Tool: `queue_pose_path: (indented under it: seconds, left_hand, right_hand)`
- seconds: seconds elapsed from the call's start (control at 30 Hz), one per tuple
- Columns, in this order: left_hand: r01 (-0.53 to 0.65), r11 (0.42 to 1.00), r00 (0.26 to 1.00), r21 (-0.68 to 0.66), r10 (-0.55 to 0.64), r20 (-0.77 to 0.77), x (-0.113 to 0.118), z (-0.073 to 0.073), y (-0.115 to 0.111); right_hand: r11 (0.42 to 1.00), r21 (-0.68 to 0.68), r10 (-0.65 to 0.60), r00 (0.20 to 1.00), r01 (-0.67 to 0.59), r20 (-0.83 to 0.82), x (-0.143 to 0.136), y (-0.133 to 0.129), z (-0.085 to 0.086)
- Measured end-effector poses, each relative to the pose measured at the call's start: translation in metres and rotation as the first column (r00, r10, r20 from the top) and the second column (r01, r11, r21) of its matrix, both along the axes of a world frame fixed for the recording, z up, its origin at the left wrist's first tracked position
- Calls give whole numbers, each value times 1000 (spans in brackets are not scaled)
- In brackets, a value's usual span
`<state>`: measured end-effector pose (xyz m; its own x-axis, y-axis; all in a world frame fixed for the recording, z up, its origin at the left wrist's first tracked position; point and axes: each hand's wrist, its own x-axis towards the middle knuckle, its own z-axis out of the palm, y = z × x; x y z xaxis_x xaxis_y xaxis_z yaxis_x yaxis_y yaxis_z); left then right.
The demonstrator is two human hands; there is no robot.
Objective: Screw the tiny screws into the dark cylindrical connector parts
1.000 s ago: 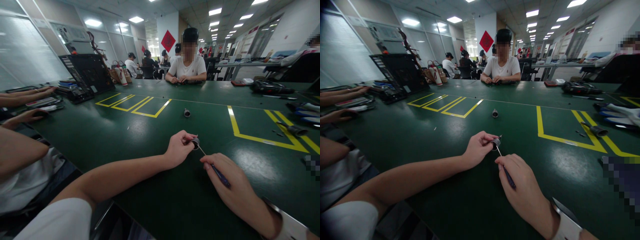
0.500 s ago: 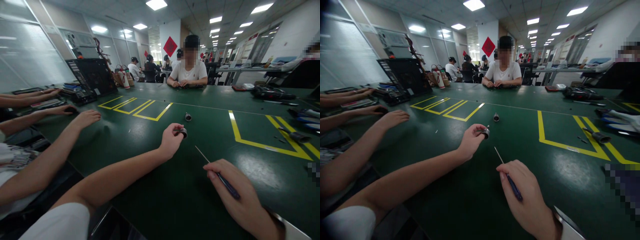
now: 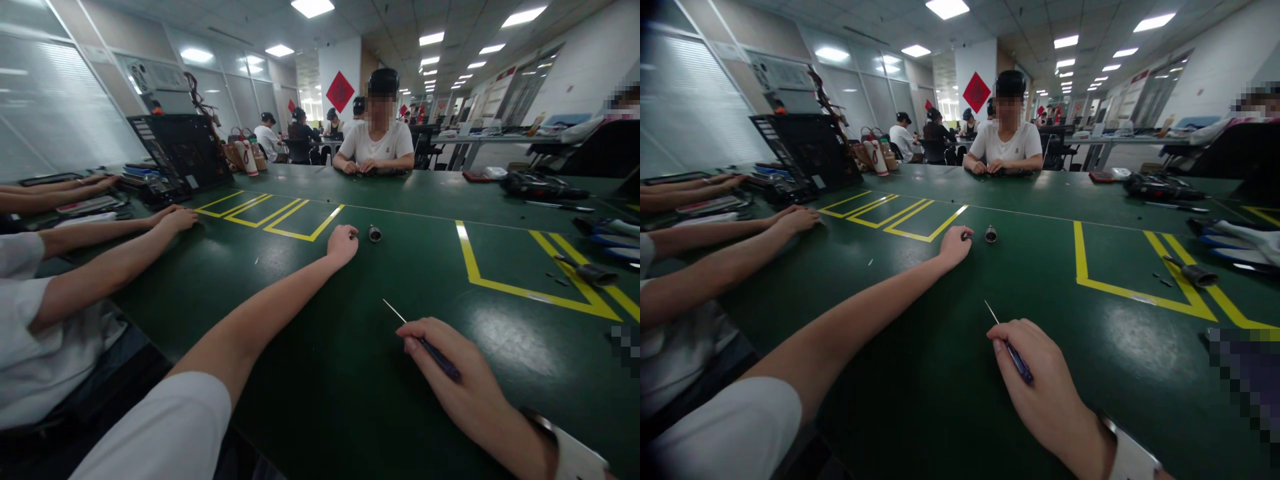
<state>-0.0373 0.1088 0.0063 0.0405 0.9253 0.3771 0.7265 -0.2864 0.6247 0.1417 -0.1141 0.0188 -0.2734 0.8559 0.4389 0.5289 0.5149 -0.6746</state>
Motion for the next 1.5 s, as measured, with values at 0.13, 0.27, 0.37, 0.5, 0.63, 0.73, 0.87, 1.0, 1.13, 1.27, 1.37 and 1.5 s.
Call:
queue_pose_path:
  seconds: [0.13,0.27,0.37,0.5,0.63,0.73,0.87,1.0,1.13,1.27,1.37,1.5]
  left_hand:
    - [26,999,1000,31,-25,-6,21,1,12]
    - [109,992,989,59,-103,-107,36,1,15]
    - [191,981,949,-33,-193,-250,41,2,17]
    - [255,964,910,-76,-266,-318,45,2,21]
    - [260,962,904,-77,-271,-330,49,3,25]
    - [266,961,901,-80,-278,-334,56,3,21]
    - [322,943,880,-80,-329,-344,75,4,4]
    - [434,898,830,-74,-430,-354,101,5,-23]
    - [608,792,702,-46,-564,-434,126,6,-49]
    - [757,654,550,-21,-653,-520,154,4,-69]
    - [838,545,442,-7,-688,-576,172,0,-77]
    - [832,554,429,-28,-674,-602,183,-3,-75]
  right_hand:
    - [1000,6,-3,1000,3,-5,-1,0,1]
    - [999,53,-7,1000,8,-22,-1,-2,3]
    - [994,106,9,999,-4,-40,1,-5,5]
    - [988,157,8,999,0,-49,1,-7,8]
    - [984,176,17,999,-10,-41,0,-7,8]
    - [983,181,33,999,-26,-36,0,-7,7]
    - [982,190,19,999,-11,-42,0,-8,7]
    - [975,224,12,999,-1,-46,1,-11,6]
    - [958,288,5,1000,-7,7,1,-18,4]
    - [893,434,77,990,-122,121,-1,-22,6]
    - [840,515,100,981,-172,166,-3,-21,10]
    - [832,527,92,980,-174,179,-3,-20,12]
